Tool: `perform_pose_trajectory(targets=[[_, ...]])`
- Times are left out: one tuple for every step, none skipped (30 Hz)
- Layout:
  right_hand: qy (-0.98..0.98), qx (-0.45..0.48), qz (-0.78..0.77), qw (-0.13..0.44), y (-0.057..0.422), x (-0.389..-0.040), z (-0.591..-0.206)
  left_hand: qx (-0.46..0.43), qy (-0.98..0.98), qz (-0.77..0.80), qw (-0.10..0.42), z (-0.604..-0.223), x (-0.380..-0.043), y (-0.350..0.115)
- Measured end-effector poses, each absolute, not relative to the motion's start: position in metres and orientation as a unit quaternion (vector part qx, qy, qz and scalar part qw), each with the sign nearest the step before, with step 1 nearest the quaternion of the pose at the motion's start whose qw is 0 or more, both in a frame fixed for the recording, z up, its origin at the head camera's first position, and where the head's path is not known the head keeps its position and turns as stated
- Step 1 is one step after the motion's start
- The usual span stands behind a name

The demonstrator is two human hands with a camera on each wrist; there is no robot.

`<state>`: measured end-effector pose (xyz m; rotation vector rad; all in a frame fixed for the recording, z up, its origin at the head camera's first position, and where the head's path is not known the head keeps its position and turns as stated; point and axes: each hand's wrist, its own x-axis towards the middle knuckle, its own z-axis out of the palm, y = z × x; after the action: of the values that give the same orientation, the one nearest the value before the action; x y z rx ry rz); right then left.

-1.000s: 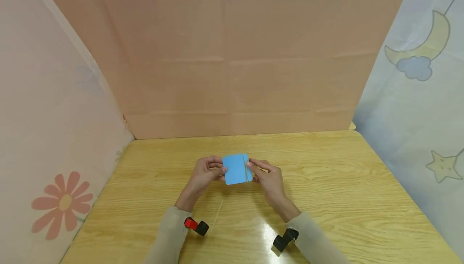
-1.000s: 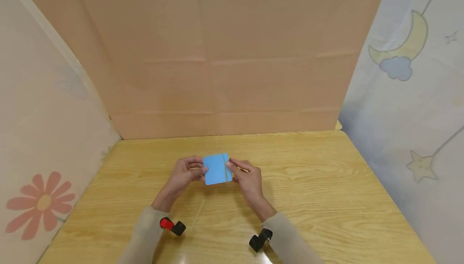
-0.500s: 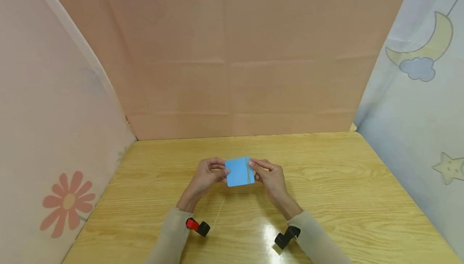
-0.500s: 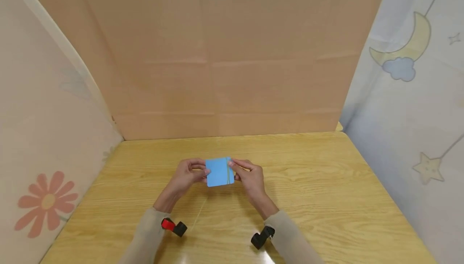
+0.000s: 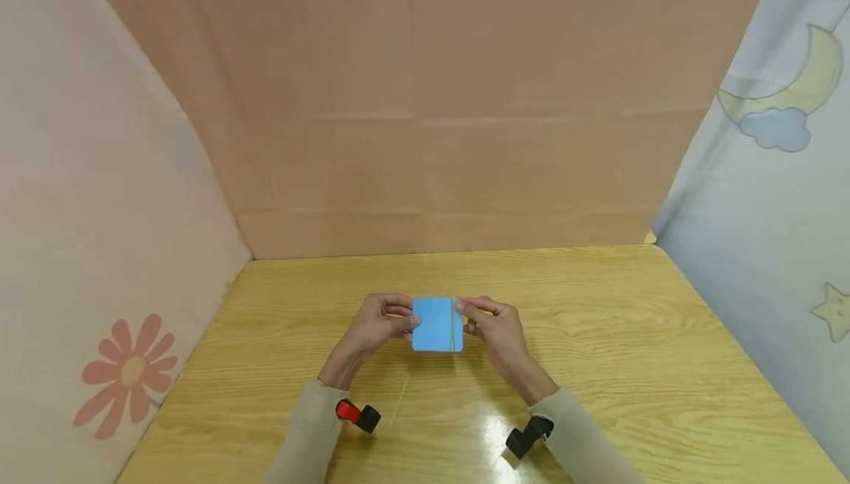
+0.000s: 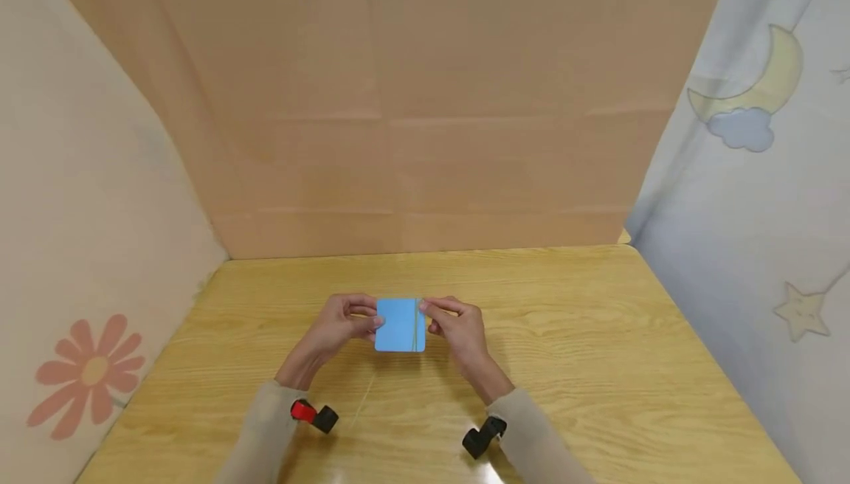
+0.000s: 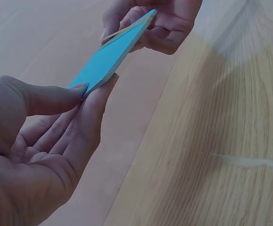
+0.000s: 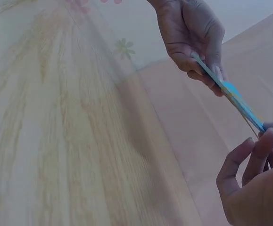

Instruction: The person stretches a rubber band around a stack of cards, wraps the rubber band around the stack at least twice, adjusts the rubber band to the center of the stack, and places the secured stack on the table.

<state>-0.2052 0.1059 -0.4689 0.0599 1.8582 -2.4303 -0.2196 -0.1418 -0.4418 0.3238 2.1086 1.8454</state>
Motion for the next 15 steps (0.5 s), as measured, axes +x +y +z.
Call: perform_pose_trajectory(targets=[[0.608,0.015,-0.793,0.044,0.107,-0.205,-0.469,0.112,0.741,0.642,0.161,-0.442,-0.22,-0.142],[0.609,0.01,-0.791,0.05,0.108,-0.205,-0.469,0.111,0.744,0.639,0.163,-0.442,-0.219,-0.142],[0.61,0.003,-0.791,0.057,0.11,-0.205,-0.469,0.109,0.746,0.636,0.165,-0.442,-0.219,-0.142],[0.61,-0.004,-0.789,0.066,0.112,-0.205,-0.469,0.107,0.748,0.634,0.166,-0.442,-0.219,-0.142],[0.611,-0.013,-0.788,0.075,0.114,-0.205,-0.468,0.105,0.749,0.633,0.167,-0.442,-0.219,-0.142],[0.613,-0.021,-0.785,0.084,0.116,-0.206,-0.468,0.103,0.749,0.632,0.168,-0.443,-0.219,-0.142],[0.616,-0.03,-0.782,0.094,0.118,-0.206,-0.467,0.101,0.749,0.632,0.169,-0.444,-0.219,-0.142],[0.619,-0.038,-0.778,0.105,0.12,-0.207,-0.466,0.1,0.748,0.633,0.169,-0.444,-0.219,-0.142],[0.623,-0.046,-0.773,0.114,0.123,-0.208,-0.466,0.098,0.747,0.635,0.17,-0.446,-0.219,-0.142],[0.629,-0.052,-0.767,0.121,0.125,-0.208,-0.465,0.096,0.744,0.638,0.172,-0.447,-0.219,-0.142],[0.634,-0.059,-0.76,0.128,0.127,-0.209,-0.464,0.093,0.741,0.642,0.174,-0.448,-0.218,-0.142],[0.642,-0.065,-0.752,0.134,0.128,-0.21,-0.463,0.095,0.738,0.645,0.176,-0.449,-0.218,-0.143],[0.649,-0.073,-0.744,0.139,0.13,-0.21,-0.463,0.092,0.732,0.65,0.181,-0.451,-0.218,-0.143],[0.656,-0.078,-0.738,0.141,0.132,-0.211,-0.462,0.09,0.727,0.655,0.186,-0.452,-0.218,-0.143],[0.662,-0.081,-0.731,0.143,0.134,-0.211,-0.462,0.088,0.722,0.659,0.191,-0.453,-0.217,-0.143]])
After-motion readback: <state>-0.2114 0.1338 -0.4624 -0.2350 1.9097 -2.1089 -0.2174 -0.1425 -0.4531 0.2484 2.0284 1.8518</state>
